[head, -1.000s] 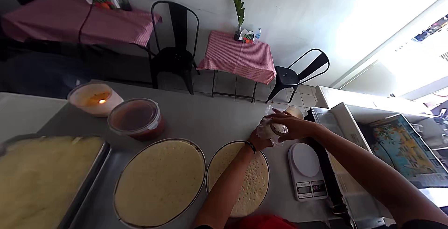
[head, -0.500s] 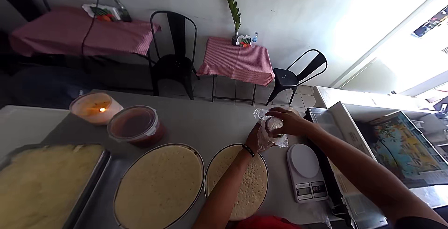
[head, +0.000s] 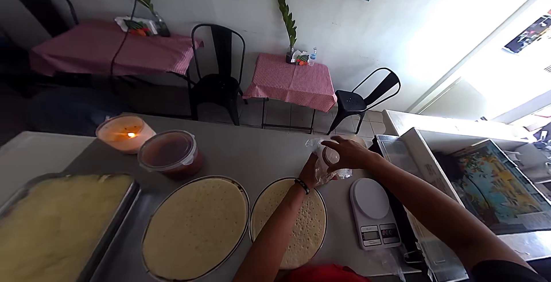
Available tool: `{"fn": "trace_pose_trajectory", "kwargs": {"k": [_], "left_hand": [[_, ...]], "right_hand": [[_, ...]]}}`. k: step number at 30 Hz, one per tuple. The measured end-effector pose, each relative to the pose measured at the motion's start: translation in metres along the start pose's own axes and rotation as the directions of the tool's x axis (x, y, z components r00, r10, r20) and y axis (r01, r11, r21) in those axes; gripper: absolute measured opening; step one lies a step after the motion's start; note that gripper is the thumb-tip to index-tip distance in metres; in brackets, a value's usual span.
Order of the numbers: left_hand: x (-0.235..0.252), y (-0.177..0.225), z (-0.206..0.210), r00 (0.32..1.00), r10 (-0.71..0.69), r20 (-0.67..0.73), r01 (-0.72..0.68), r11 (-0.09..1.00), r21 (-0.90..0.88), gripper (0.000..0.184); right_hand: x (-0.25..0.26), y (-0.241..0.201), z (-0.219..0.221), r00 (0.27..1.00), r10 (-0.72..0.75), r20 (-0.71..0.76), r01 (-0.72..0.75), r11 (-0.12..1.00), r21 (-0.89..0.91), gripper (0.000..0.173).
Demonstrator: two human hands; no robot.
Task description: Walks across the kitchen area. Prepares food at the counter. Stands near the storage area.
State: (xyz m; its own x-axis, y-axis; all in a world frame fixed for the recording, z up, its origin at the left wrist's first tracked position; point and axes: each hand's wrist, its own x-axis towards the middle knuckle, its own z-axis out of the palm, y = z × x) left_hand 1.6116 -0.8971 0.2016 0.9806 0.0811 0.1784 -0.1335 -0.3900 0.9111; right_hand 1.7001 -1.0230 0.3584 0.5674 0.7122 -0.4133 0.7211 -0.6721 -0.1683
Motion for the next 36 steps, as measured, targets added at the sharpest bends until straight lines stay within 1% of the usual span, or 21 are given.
{"fn": "trace_pose_trajectory", "kwargs": {"k": [2, 4, 6, 7, 9, 11, 13, 14, 16, 17, 21, 23, 25, 26, 27, 28, 30, 32, 33, 34, 36], "left_hand": [[0.002, 0.01, -0.011, 0.999, 0.014, 0.031, -0.015, 0.998, 0.059, 0.096], [0.007, 0.024, -0.026, 0.995, -0.034, 0.094, 0.025, 0.995, 0.097, 0.074], [0.009, 0.032, -0.038, 0.986, -0.086, 0.145, 0.074, 0.994, 0.086, 0.048], [0.011, 0.033, -0.043, 0.981, -0.103, 0.166, 0.086, 0.99, 0.111, 0.047], [0.015, 0.035, -0.052, 0.971, -0.141, 0.194, 0.116, 0.984, 0.134, 0.05], [0.015, 0.039, -0.061, 0.969, -0.155, 0.192, 0.141, 0.986, 0.084, 0.051], [0.014, 0.045, -0.064, 0.981, -0.115, 0.155, 0.109, 0.993, 0.044, 0.039], [0.014, 0.05, -0.064, 0.99, -0.063, 0.13, 0.057, 0.997, 0.05, 0.03], [0.018, 0.064, -0.06, 0.992, 0.047, 0.12, -0.061, 0.991, 0.121, 0.023], [0.022, 0.072, -0.057, 0.988, 0.071, 0.135, -0.092, 0.984, 0.152, 0.023], [0.049, 0.102, -0.041, 0.974, 0.103, 0.2, -0.146, 0.966, 0.214, 0.019], [0.064, 0.112, -0.035, 0.969, 0.178, 0.169, -0.216, 0.947, 0.239, 0.019], [0.072, 0.129, -0.04, 0.976, 0.198, 0.086, -0.214, 0.94, 0.266, 0.023], [0.072, 0.137, -0.046, 0.98, 0.199, 0.013, -0.194, 0.936, 0.293, 0.026], [0.072, 0.145, -0.055, 0.979, 0.191, -0.071, -0.159, 0.933, 0.322, 0.031], [0.069, 0.15, -0.068, 0.972, 0.187, -0.142, -0.129, 0.93, 0.345, 0.038], [0.059, 0.152, -0.102, 0.955, 0.184, -0.234, -0.079, 0.915, 0.394, 0.054], [0.044, 0.138, -0.139, 0.946, 0.14, -0.292, 0.009, 0.89, 0.456, 0.06], [0.036, 0.125, -0.156, 0.943, 0.098, -0.318, 0.07, 0.875, 0.479, 0.055], [0.027, 0.107, -0.171, 0.941, 0.054, -0.333, 0.125, 0.86, 0.495, 0.048], [0.011, 0.068, -0.19, 0.931, -0.078, -0.357, 0.263, 0.82, 0.507, 0.045]], "right_hand": [[-0.002, 0.006, 0.007, 0.999, -0.02, -0.042, 0.023, 0.997, 0.069, 0.08], [-0.01, 0.014, 0.008, 0.986, -0.072, -0.149, 0.096, 0.983, 0.159, 0.077], [-0.017, 0.024, 0.014, 0.973, -0.061, -0.224, 0.126, 0.949, 0.289, 0.077], [-0.02, 0.029, 0.018, 0.973, -0.023, -0.228, 0.111, 0.919, 0.378, 0.077], [-0.029, 0.037, 0.025, 0.975, 0.078, -0.209, 0.068, 0.788, 0.611, 0.076], [-0.038, 0.04, 0.034, 0.965, 0.182, -0.188, 0.06, 0.546, 0.836, 0.074], [-0.046, 0.04, 0.046, 0.951, 0.252, -0.18, 0.089, 0.334, 0.938, 0.073], [-0.049, 0.04, 0.052, 0.943, 0.277, -0.183, 0.109, 0.264, 0.958, 0.072], [-0.052, 0.039, 0.061, 0.934, 0.298, -0.197, 0.146, 0.183, 0.972, 0.071], [-0.053, 0.04, 0.064, 0.932, 0.292, -0.216, 0.17, 0.175, 0.97, 0.07], [-0.055, 0.045, 0.065, 0.903, 0.226, -0.367, 0.313, 0.242, 0.918, 0.062], [-0.057, 0.047, 0.054, 0.885, 0.19, -0.426, 0.372, 0.264, 0.89, 0.068], [-0.058, 0.037, 0.034, 0.862, 0.18, -0.474, 0.392, 0.358, 0.848, 0.082], [-0.057, 0.027, 0.024, 0.838, 0.202, -0.506, 0.38, 0.45, 0.808, 0.09], [-0.053, 0.014, 0.015, 0.8, 0.238, -0.55, 0.35, 0.559, 0.751, 0.094], [-0.047, -0.003, 0.009, 0.745, 0.277, -0.607, 0.324, 0.646, 0.691, 0.088], [-0.029, -0.039, 0.004, 0.663, 0.339, -0.668, 0.312, 0.686, 0.658, 0.066], [0.003, -0.075, 0.009, 0.616, 0.369, -0.696, 0.381, 0.634, 0.673, 0.047], [0.024, -0.091, 0.016, 0.641, 0.384, -0.665, 0.409, 0.562, 0.719, 0.044], [0.045, -0.106, 0.026, 0.693, 0.397, -0.602, 0.416, 0.461, 0.783, 0.043], [0.089, -0.129, 0.055, 0.821, 0.373, -0.432, 0.384, 0.2, 0.901, 0.047]]}}
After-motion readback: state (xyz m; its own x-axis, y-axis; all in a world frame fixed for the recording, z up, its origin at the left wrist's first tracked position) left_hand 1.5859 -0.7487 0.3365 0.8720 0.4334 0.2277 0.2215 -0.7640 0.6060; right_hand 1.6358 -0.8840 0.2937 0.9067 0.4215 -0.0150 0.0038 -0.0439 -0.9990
